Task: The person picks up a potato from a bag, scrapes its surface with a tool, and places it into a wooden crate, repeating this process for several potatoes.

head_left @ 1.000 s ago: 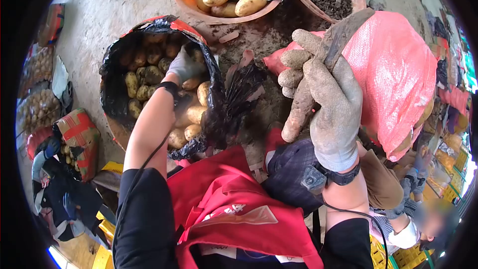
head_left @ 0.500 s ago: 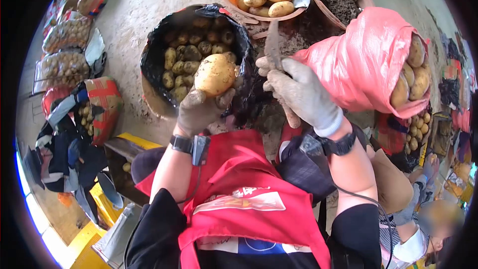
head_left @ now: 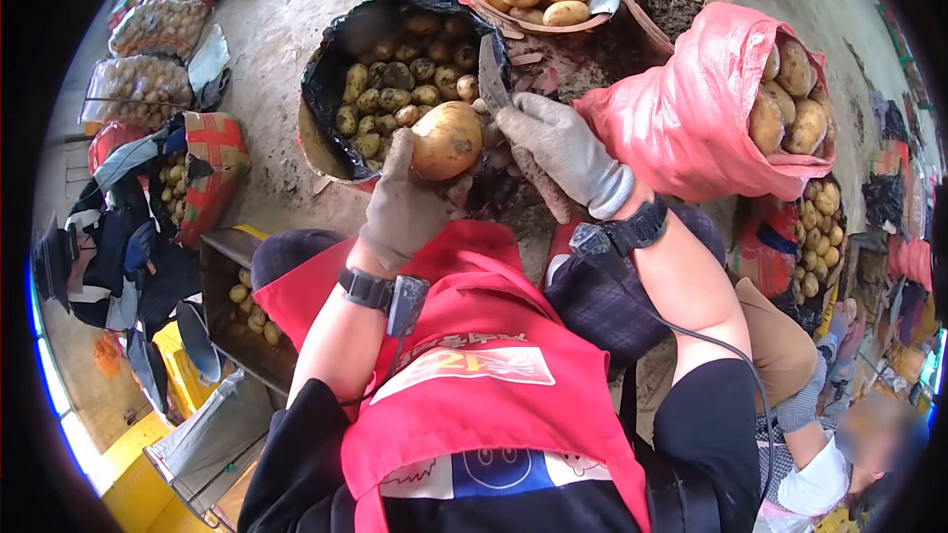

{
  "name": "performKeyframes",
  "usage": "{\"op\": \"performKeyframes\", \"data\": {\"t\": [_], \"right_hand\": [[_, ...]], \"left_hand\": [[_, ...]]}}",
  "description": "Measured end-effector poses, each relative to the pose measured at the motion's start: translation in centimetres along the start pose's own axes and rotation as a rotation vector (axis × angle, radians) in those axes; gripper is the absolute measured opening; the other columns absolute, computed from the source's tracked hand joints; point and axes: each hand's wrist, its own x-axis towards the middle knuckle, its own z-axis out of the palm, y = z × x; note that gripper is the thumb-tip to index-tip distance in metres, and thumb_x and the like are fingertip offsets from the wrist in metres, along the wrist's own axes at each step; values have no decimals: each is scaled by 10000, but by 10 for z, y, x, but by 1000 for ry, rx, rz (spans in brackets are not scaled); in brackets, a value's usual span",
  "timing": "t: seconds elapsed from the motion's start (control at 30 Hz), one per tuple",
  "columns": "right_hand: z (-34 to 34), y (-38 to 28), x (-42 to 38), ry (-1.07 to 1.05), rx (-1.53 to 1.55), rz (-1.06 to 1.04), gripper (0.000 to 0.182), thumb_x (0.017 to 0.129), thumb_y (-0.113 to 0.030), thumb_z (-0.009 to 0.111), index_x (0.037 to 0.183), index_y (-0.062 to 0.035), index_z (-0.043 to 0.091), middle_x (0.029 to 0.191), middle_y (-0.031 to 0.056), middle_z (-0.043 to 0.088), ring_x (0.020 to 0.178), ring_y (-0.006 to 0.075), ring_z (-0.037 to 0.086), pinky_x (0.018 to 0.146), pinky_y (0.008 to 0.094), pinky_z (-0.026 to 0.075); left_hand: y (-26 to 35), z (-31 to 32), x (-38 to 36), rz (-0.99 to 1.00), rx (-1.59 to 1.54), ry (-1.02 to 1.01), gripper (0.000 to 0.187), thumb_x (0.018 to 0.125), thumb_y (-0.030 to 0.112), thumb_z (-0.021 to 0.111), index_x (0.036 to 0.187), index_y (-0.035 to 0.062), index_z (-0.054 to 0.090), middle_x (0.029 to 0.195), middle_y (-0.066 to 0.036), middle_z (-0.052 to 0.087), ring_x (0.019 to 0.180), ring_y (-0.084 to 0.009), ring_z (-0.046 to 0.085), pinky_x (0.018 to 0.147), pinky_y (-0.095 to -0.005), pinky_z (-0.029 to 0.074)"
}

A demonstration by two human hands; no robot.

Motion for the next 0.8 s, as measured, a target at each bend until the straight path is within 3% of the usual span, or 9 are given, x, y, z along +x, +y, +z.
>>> {"op": "performKeyframes", "data": {"t": [0.03, 0.1, 0.13, 0.17, 0.2, 0.27, 0.4, 0.53, 0.8], "right_hand": [[-4, 5, 2, -4, 5, 2, 274, 1053, -232, 626, 1211, -26, 714, 956, 38, 718, 795, 127, 663, 714, 312, 552], [-11, 13, 9, -9, -318, -263, 263, 1033, -243, 638, 1153, -26, 725, 917, 93, 722, 791, 174, 676, 717, 339, 552], [-14, 16, 10, 27, -427, -289, 257, 1009, -270, 636, 1044, -31, 725, 858, 167, 725, 766, 288, 719, 696, 418, 558], [-13, 14, 8, 28, -422, -287, 257, 1009, -270, 636, 1044, -31, 725, 858, 167, 725, 766, 288, 719, 696, 418, 558], [-12, 13, 4, 59, -742, -368, 263, 1002, -286, 631, 1000, -40, 724, 839, 185, 731, 771, 337, 728, 692, 455, 558], [-6, 11, -3, 151, -1104, -453, 222, 986, -247, 629, 883, -53, 664, 779, 259, 670, 779, 456, 687, 660, 525, 533], [3, 13, -6, 142, -1241, -481, 250, 956, -279, 637, 830, -69, 686, 749, 231, 691, 710, 442, 702, 635, 543, 540], [12, 18, -11, 29, -1319, -516, 256, 951, -299, 630, 819, -89, 692, 731, 197, 705, 677, 404, 718, 612, 531, 558], [-7, 4, 3, 250, -1361, -509, 286, 954, -332, 624, 813, -100, 718, 744, 190, 732, 694, 385, 740, 609, 514, 581]], "left_hand": [[-12, -12, -2, 63, 291, -88, 589, 1054, 353, 653, 1568, 163, 438, 1449, -124, 624, 1376, -280, 571, 1108, -434, 508], [-10, -4, -5, 169, 334, 3, 555, 1052, 372, 652, 1529, 133, 497, 1431, -121, 644, 1356, -277, 592, 1094, -422, 522], [-5, -4, -3, 26, -87, -173, 534, 1050, 311, 601, 1541, 141, 478, 1494, -82, 599, 1358, -204, 584, 1170, -450, 441], [-3, -5, 0, -120, -512, -344, 523, 1048, 249, 551, 1553, 148, 459, 1558, -43, 555, 1361, -131, 576, 1246, -478, 360], [-7, -4, 4, -126, -511, -343, 523, 1048, 249, 551, 1553, 148, 459, 1558, -43, 555, 1361, -131, 576, 1246, -478, 360], [-18, 6, 15, -230, -736, 40, 531, 1060, 427, 644, 1461, 89, 555, 1426, -106, 638, 1289, -280, 633, 1060, -401, 552], [-20, 22, 28, -193, -661, 224, 612, 1056, 552, 597, 1451, 86, 558, 1373, -120, 650, 1254, -268, 641, 1045, -402, 560], [1, 39, 29, -321, -694, 101, 721, 985, 666, 617, 1432, 101, 579, 1339, -121, 660, 1206, -272, 653, 1001, -385, 579], [-18, 8, 44, -236, -634, 114, 658, 988, 653, 612, 1387, 130, 614, 1303, -114, 659, 1143, -276, 663, 952, -391, 601]]}}
